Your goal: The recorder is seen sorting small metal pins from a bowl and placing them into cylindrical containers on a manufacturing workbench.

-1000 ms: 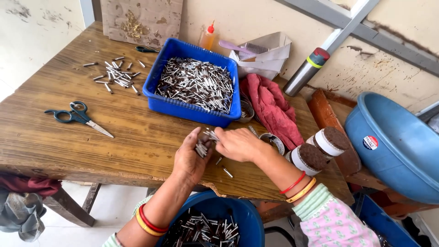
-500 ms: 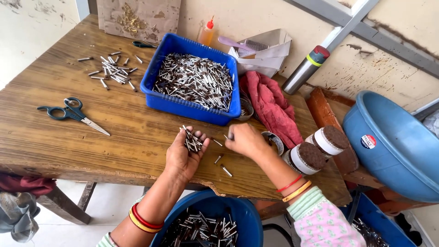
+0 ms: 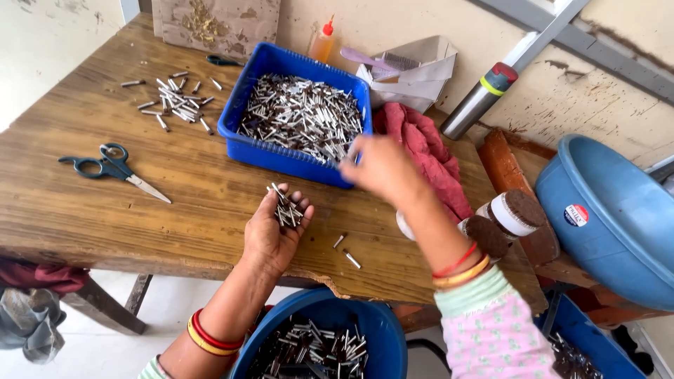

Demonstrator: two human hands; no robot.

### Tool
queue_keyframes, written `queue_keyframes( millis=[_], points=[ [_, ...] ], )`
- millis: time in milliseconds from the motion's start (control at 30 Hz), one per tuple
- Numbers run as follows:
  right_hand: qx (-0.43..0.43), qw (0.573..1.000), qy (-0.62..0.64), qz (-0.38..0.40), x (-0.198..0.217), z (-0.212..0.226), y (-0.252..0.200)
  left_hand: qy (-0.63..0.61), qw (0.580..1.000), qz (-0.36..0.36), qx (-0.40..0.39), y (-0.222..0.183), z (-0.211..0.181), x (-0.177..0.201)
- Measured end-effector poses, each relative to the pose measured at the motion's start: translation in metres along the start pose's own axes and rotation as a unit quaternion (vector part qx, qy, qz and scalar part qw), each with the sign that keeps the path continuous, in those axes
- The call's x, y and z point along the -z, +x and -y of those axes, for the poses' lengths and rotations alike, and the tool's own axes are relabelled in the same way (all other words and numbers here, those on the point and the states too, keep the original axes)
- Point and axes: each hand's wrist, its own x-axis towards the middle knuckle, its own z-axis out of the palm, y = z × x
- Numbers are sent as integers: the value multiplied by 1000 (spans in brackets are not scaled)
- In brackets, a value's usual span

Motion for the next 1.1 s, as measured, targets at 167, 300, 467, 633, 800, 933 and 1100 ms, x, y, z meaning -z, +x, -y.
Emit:
queue_keyframes(
  millis=[167,300,467,633,800,933,1100],
  points=[
    [-17,993,-84,-77,13,20,-31,-2,1000,9,10,-7,-3,2],
    [-8,974,-106,202,-44,7,-66,-6,1000,3,20,-13,-4,5],
    [-127,980,-59,141,-67,-17,-67,4,1000,5,27,-26,4,9],
    [-68,991,-11,117,-73,8,-64,9,999,13,47,-38,12,9],
    [-47,999,-15,20,-85,-1,-77,34,998,20,56,-47,20,15],
    [-53,998,-12,22,-84,-11,-80,31,998,29,52,-42,25,20],
    [10,986,167,4,-68,-8,-99,19,998,46,40,-73,26,21]
  ],
)
